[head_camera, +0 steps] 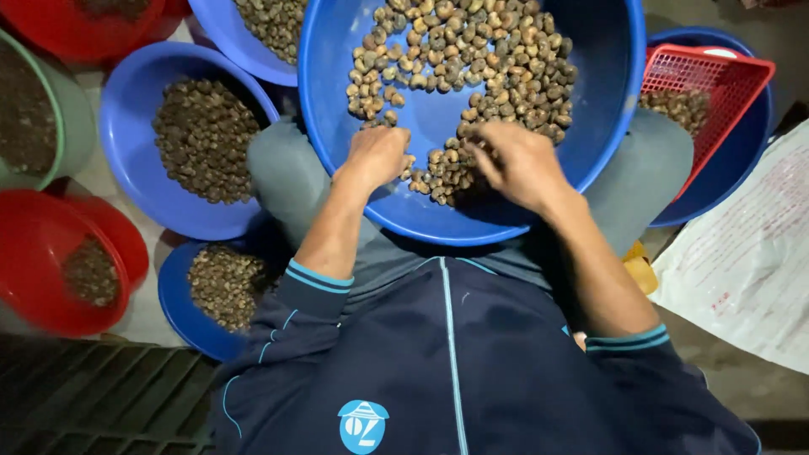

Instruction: The person sits on the floor and sorts brown nuts by hand in a large blue basin. They repeatedly scoop and sift the nuts, occasionally picking out individual pieces and placing them into a red basket to the right.

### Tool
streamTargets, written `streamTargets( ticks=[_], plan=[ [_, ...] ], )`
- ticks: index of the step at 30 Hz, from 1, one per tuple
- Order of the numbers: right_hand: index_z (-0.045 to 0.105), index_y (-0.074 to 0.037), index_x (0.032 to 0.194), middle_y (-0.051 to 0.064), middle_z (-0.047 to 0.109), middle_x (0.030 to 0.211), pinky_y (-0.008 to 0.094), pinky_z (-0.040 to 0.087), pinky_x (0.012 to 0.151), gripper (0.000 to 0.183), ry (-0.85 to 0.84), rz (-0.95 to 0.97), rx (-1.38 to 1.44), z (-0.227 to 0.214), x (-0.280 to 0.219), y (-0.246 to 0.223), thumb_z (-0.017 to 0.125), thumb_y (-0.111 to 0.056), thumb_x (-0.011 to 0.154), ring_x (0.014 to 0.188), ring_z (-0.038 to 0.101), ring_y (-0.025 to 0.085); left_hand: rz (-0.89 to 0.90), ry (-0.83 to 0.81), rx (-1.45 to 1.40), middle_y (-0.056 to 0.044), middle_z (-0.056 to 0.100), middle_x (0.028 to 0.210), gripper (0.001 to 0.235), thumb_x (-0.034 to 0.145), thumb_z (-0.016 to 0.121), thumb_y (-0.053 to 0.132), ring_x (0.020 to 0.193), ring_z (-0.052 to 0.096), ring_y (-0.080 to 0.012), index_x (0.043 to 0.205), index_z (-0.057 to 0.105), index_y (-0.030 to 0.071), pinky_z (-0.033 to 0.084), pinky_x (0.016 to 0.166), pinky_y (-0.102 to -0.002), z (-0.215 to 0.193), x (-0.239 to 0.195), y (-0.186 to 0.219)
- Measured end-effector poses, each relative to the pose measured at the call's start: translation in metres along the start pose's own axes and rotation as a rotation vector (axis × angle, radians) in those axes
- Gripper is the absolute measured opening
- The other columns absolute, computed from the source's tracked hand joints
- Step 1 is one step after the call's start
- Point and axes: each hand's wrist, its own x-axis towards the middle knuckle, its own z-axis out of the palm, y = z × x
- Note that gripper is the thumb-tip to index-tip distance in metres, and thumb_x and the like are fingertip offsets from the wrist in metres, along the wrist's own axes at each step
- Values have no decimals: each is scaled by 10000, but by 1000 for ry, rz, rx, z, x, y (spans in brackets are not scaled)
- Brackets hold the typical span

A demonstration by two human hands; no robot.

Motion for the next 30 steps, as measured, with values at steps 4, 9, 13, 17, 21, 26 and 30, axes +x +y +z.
streamTargets(
  ticks=[4, 9, 13, 17, 21, 26, 30],
  plan=[
    [651, -104, 1032, 117, 693, 888, 492, 573, 744, 144, -227, 3, -80, 30, 7, -6, 712, -192, 934, 890, 705, 356, 4, -78, 56, -233, 746, 889, 228, 885, 725, 258, 906, 739, -447, 959, 760, 45, 589, 776, -595, -3, 2, 13],
    [648, -136, 1018, 73, 683, 855, 489, 566, 712, 108, -319, 13, -185, 56, 11, -7, 671, -219, 952, 845, 702, 339, 72, -61, 117, -204, 739, 782, 154, 859, 741, 164, 778, 747, -406, 871, 763, 13, 610, 655, -578, 14, 21, 15],
    [612, -168, 1022, 46, 653, 933, 478, 573, 700, 150, -414, 21, -293, 87, 9, 8, 654, -279, 931, 874, 697, 320, 100, -39, 127, -215, 741, 762, 121, 885, 706, 95, 759, 744, -406, 860, 753, -13, 610, 629, -562, 9, 20, 18],
    [574, -187, 1055, 51, 610, 1021, 484, 587, 699, 173, -518, 87, -363, 114, 5, 21, 616, -324, 958, 912, 696, 327, 100, -30, 105, -263, 745, 850, 180, 905, 651, 25, 849, 744, -441, 1027, 744, -68, 603, 664, -592, -7, 10, 25],
    [581, -179, 1055, 63, 594, 1041, 488, 585, 675, 157, -516, 112, -360, 126, 3, 29, 612, -303, 964, 909, 697, 340, 68, -40, 164, -224, 756, 879, 223, 903, 613, 5, 875, 754, -406, 1093, 711, -57, 605, 668, -589, -1, 9, 24],
    [595, -113, 1045, 123, 582, 1067, 528, 574, 721, 138, -555, 196, -239, 122, 5, 24, 588, -212, 950, 953, 681, 420, -27, -107, 205, -192, 771, 853, 141, 848, 676, 36, 886, 759, -390, 941, 777, 3, 606, 739, -570, -3, 6, 25],
    [593, -98, 1017, 125, 577, 1027, 521, 572, 712, 128, -527, 175, -247, 116, 8, 21, 602, -198, 937, 929, 681, 422, -19, -99, 196, -196, 770, 855, 140, 836, 733, 97, 896, 757, -398, 944, 782, 25, 604, 755, -580, -1, 6, 21]
  ],
)
